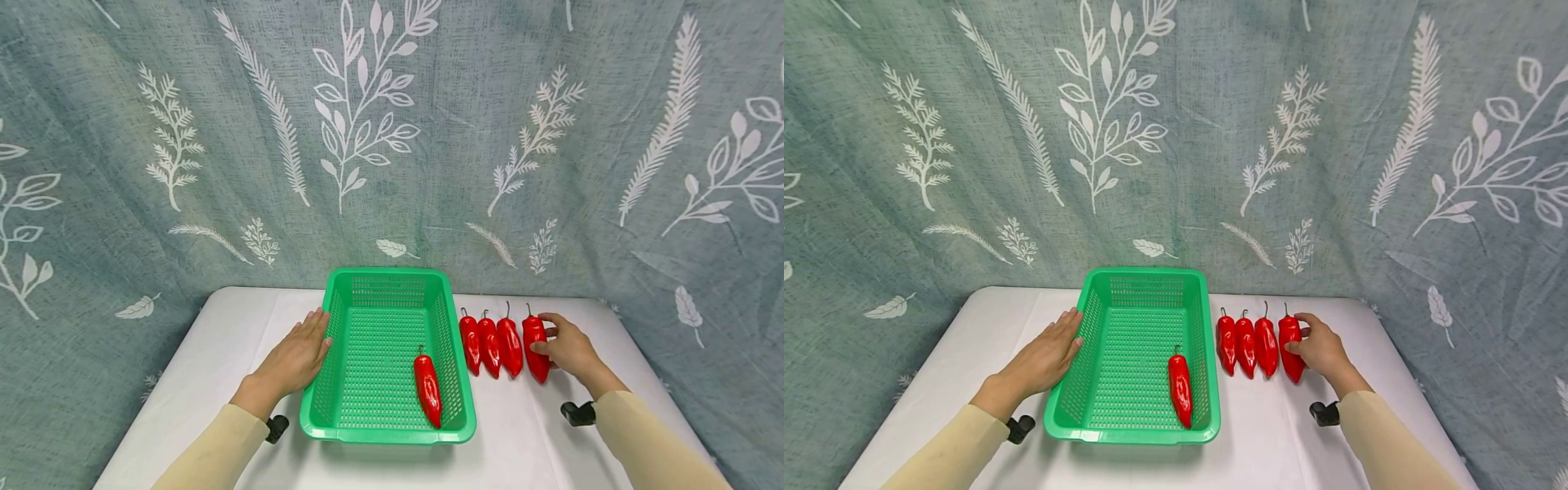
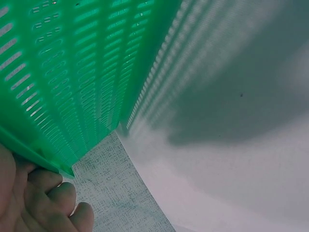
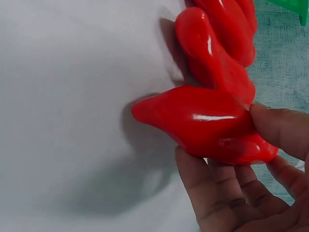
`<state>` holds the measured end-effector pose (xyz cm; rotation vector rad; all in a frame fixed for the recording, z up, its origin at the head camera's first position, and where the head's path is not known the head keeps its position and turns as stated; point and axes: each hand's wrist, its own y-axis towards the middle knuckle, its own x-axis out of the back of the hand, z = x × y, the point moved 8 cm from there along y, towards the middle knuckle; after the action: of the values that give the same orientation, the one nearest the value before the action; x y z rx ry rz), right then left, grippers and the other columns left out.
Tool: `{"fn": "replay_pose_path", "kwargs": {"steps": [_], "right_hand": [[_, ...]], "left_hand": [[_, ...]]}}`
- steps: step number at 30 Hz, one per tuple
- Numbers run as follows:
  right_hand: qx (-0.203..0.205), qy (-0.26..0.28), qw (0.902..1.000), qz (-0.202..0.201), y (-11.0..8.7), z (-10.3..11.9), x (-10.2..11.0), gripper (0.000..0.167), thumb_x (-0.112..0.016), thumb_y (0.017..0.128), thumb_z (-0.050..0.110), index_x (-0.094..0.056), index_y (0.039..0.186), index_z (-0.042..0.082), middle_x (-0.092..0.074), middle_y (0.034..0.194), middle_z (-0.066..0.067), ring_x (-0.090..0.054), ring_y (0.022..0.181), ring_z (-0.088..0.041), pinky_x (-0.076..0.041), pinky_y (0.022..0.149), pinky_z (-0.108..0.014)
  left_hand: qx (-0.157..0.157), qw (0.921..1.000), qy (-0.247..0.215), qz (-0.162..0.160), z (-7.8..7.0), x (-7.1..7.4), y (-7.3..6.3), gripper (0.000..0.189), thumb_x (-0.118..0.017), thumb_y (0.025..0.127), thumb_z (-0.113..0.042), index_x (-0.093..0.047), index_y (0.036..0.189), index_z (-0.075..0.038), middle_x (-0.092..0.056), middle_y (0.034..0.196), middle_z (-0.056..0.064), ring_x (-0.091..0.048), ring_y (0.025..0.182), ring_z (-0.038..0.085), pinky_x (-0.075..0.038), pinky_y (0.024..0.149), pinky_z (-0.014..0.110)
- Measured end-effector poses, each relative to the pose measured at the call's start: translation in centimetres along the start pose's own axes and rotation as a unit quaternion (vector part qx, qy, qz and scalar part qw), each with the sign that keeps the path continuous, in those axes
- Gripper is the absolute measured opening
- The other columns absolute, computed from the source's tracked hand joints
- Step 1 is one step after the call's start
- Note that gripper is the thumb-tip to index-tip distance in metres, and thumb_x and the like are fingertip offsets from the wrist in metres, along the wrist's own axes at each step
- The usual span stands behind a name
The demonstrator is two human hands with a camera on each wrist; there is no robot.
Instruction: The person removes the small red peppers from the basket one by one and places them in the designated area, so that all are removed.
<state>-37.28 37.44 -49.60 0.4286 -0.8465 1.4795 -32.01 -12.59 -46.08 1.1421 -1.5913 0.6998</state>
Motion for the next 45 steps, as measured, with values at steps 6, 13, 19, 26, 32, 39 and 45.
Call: {"fn": "replay_pose_path", "kwargs": {"steps": [6,13,19,26,32,39,45], "right_hand": [[-0.002,0.006,1.0,0.007,0.6,-0.5,-0.4,0.081,-0.075,0.095,0.013,-0.03,0.161,-0.002,-0.047,0.145,-0.04,-0.069,0.107,-0.039,-0.067,0.073,-0.039],[-0.009,0.003,1.0,0.003,0.9,-0.6,-0.6,0.078,-0.074,0.097,0.013,-0.032,0.16,-0.003,-0.047,0.145,-0.039,-0.068,0.109,-0.041,-0.067,0.073,-0.038],[-0.016,0.002,0.9999,-0.005,1.2,-1.0,-0.8,0.078,-0.074,0.098,0.015,-0.032,0.16,-0.004,-0.046,0.146,-0.04,-0.068,0.111,-0.042,-0.067,0.074,-0.038],[-0.021,0.003,0.9996,-0.016,1.4,-1.6,-1.0,0.078,-0.076,0.097,0.017,-0.033,0.159,-0.005,-0.047,0.147,-0.039,-0.067,0.112,-0.042,-0.067,0.075,-0.037],[-0.015,0.009,0.9996,-0.02,1.3,-1.6,-1.2,0.079,-0.075,0.097,0.018,-0.033,0.159,-0.006,-0.048,0.146,-0.039,-0.069,0.107,-0.04,-0.067,0.075,-0.038],[-0.006,0.018,0.9994,-0.027,1.0,-1.6,-1.2,0.077,-0.073,0.098,0.018,-0.033,0.158,-0.008,-0.046,0.148,-0.041,-0.072,0.106,-0.04,-0.068,0.077,-0.04],[-0.005,-0.017,0.9988,-0.045,0.8,-1.4,-0.7,0.075,-0.073,0.098,0.021,-0.035,0.157,-0.007,-0.048,0.148,-0.039,-0.066,0.116,-0.047,-0.066,0.086,-0.046]], "left_hand": [[0.0,1.0,-0.002,0.005,0.1,0.0,0.1,0.062,-0.041,0.116,-0.027,-0.023,0.163,0.009,-0.023,0.171,0.028,-0.023,0.16,0.043,-0.024,0.13,0.059],[0.001,1.0,-0.006,0.007,0.1,0.0,0.1,0.062,-0.04,0.116,-0.027,-0.023,0.164,0.009,-0.023,0.171,0.027,-0.021,0.161,0.042,-0.023,0.131,0.058],[0.0,1.0,-0.007,0.004,0.0,0.0,0.1,0.062,-0.041,0.116,-0.026,-0.023,0.164,0.009,-0.024,0.171,0.027,-0.021,0.161,0.042,-0.023,0.131,0.059],[-0.002,1.0,-0.009,-0.001,0.0,0.0,0.0,0.062,-0.041,0.115,-0.026,-0.025,0.163,0.009,-0.025,0.171,0.028,-0.023,0.16,0.043,-0.024,0.13,0.059],[0.001,1.0,-0.006,0.004,0.1,-0.1,0.1,0.062,-0.04,0.116,-0.028,-0.024,0.164,0.008,-0.024,0.171,0.027,-0.022,0.16,0.041,-0.025,0.131,0.058],[-0.002,1.0,-0.004,0.001,0.1,0.0,0.1,0.062,-0.04,0.116,-0.029,-0.024,0.163,0.009,-0.024,0.171,0.027,-0.022,0.16,0.042,-0.025,0.13,0.058],[-0.002,1.0,-0.004,0.0,0.1,0.0,0.1,0.062,-0.041,0.116,-0.027,-0.024,0.163,0.009,-0.025,0.171,0.028,-0.022,0.16,0.042,-0.024,0.131,0.058]]}}
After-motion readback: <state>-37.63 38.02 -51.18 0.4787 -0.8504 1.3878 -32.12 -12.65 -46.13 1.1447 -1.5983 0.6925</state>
